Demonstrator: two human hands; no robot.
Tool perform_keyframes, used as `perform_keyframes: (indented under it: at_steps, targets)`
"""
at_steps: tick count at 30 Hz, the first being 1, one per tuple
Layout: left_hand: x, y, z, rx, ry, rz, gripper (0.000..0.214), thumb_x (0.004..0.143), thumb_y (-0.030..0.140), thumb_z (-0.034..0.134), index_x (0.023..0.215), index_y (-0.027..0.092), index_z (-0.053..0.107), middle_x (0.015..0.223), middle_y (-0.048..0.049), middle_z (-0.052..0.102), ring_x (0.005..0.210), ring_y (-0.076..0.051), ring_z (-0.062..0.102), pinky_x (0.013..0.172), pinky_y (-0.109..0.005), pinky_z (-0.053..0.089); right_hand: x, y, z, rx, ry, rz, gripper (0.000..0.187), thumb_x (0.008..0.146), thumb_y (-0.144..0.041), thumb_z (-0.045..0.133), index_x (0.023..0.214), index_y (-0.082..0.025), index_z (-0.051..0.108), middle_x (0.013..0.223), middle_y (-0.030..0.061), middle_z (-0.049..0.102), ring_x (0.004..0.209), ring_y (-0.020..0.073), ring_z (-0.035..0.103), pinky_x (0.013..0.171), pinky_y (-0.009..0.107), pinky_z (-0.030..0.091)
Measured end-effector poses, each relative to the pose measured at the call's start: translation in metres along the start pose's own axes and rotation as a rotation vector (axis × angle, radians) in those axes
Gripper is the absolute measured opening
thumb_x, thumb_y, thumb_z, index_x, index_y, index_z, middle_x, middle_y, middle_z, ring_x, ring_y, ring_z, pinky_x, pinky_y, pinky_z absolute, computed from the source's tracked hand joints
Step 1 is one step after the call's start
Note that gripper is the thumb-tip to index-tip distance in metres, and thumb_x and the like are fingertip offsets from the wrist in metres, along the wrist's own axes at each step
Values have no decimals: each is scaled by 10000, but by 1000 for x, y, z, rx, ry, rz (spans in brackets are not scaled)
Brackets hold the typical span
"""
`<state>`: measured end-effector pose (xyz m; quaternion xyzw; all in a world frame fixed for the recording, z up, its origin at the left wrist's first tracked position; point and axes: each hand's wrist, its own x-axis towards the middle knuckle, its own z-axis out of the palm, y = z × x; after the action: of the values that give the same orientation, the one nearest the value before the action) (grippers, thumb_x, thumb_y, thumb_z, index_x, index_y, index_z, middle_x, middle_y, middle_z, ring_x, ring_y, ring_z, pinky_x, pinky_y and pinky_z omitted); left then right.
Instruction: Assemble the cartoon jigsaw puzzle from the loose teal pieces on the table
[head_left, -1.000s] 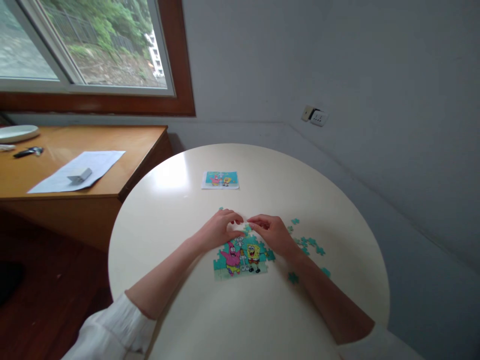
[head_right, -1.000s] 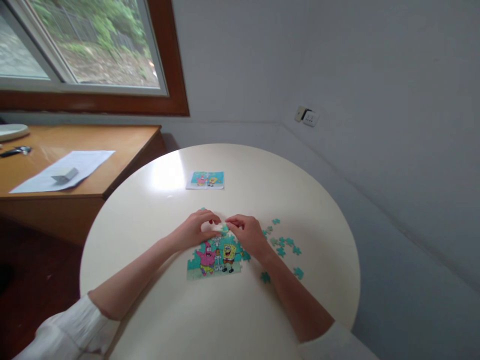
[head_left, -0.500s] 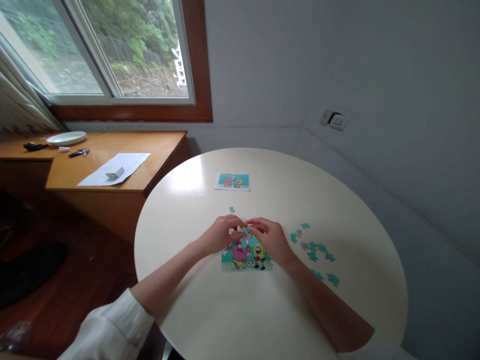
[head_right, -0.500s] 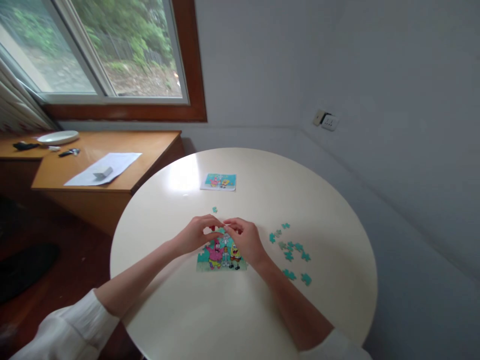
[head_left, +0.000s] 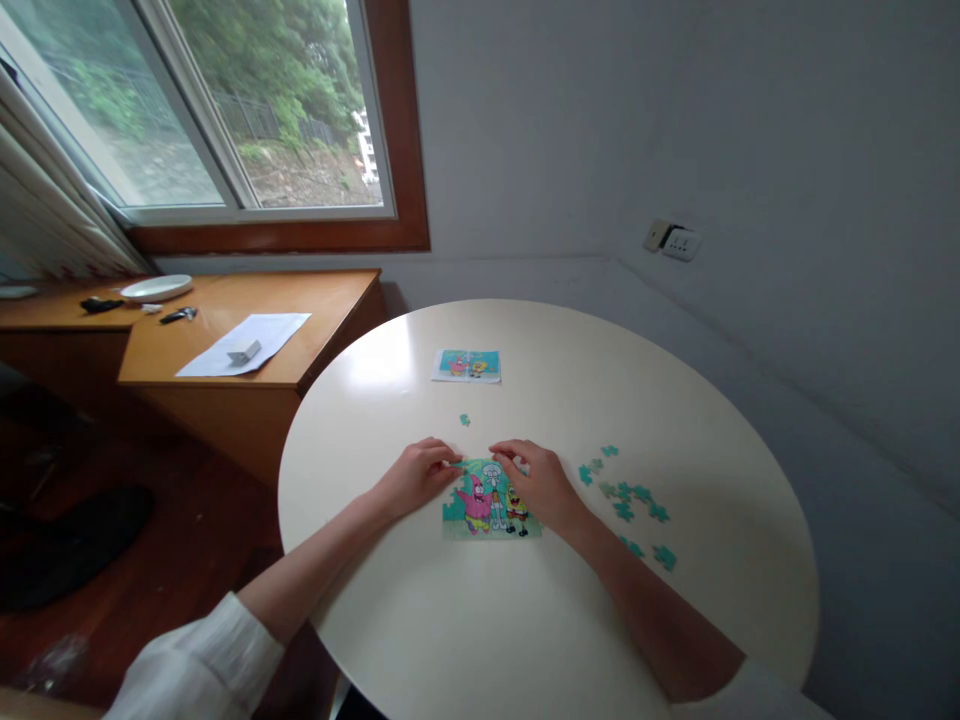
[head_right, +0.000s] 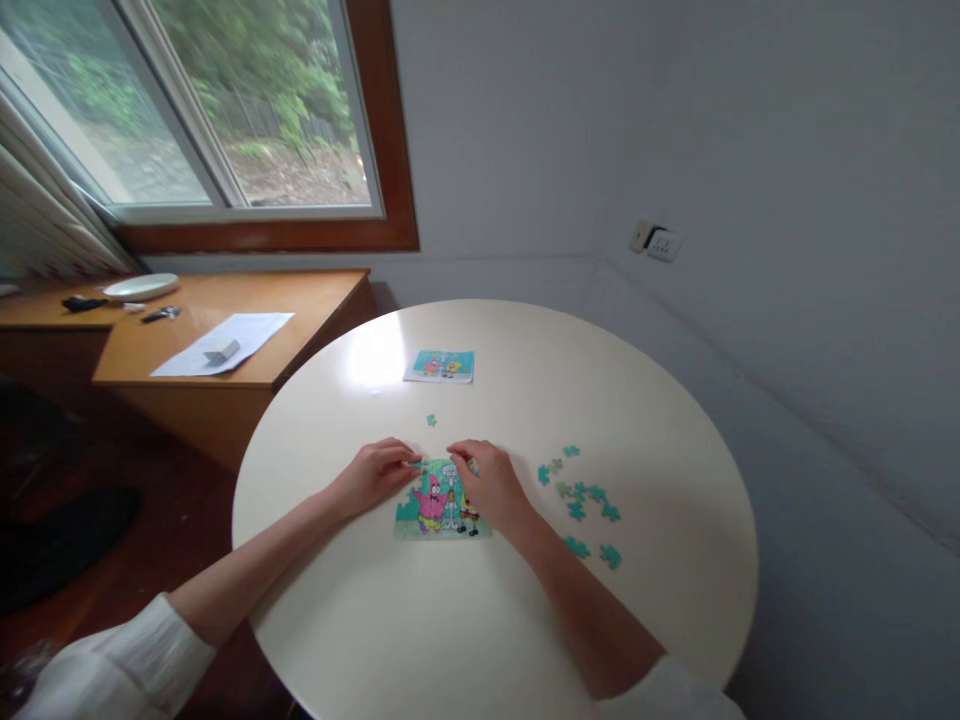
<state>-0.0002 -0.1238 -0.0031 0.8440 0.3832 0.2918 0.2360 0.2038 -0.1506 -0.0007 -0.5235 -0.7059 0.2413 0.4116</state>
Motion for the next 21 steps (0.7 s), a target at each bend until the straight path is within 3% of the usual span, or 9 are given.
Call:
perform_keyframes:
  at_steps: [10,21]
  targets:
    - [1,-4,0,132,-5,140,192,823,319,547,829,178,677,799,-65,668,783,-171,549,726,-304,453,-1,0,-1,-38,3,-41,182,789,-175,490,838,-192,664,865,46,702,806,166,628,755,297,476]
    - [3,-8,1,152,-6,161,192,828,322,541,839,190,679,828,-62,665,798,-166,545,747,-305,441,-2,0,0,-66,-15,-51,180,786,-155,498,833,-187,668,854,44,703,791,165,628,735,290,480]
